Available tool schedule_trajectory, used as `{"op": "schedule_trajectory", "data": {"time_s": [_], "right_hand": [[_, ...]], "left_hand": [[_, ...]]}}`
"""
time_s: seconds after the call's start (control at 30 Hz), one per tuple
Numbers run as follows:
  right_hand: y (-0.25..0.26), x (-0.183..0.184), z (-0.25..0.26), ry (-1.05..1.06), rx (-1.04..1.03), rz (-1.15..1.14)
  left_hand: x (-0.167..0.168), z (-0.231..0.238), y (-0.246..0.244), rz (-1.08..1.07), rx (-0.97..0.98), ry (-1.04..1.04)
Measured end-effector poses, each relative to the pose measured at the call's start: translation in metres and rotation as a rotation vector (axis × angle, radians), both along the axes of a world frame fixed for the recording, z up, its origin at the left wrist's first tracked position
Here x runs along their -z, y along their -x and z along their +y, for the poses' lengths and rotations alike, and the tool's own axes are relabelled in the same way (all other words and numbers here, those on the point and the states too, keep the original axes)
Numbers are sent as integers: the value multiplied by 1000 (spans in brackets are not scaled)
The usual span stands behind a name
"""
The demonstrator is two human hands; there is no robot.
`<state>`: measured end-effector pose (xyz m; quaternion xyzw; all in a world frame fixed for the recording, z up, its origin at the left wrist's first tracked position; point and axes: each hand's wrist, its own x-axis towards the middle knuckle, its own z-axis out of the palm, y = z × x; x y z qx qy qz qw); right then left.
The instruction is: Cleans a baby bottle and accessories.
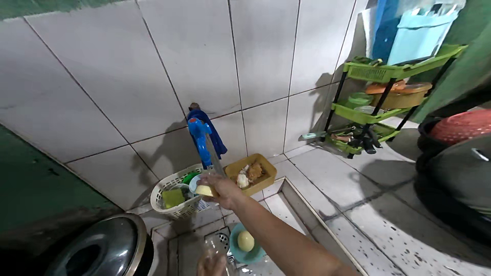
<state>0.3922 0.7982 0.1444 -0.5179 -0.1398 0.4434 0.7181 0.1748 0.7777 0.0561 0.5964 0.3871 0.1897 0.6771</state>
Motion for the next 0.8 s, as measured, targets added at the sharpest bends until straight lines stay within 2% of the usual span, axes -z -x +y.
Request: {"op": "schedule_trajectory", "data": {"time_s": [0.13,0.2,0.27,0.33,0.43,0.57,0.67,0.8], "right_hand": [[-1,-20,-21,-87,-75,-273],[-3,-20,-41,-86,-17,-394],[-8,-6,-66,-67,80,-424],[-15,23,-92,-24,205,-376],[-26,70,-127,63,382,-183],[-27,112,-169,158,504,26],[-24,121,-182,200,567,123],[-21,110,-180,212,550,122]], "left_hand": [[-13,12,-61,-22,14,-64],[-20,25,-91,-49,21,-127],[-25,36,-111,-96,23,-184],[-30,42,-124,-137,-15,-218],[-34,44,-131,-169,-71,-189],[-29,42,-134,-196,-82,-191],[-29,41,-137,-183,-57,-198],[-39,40,-145,-195,-79,-150]]}}
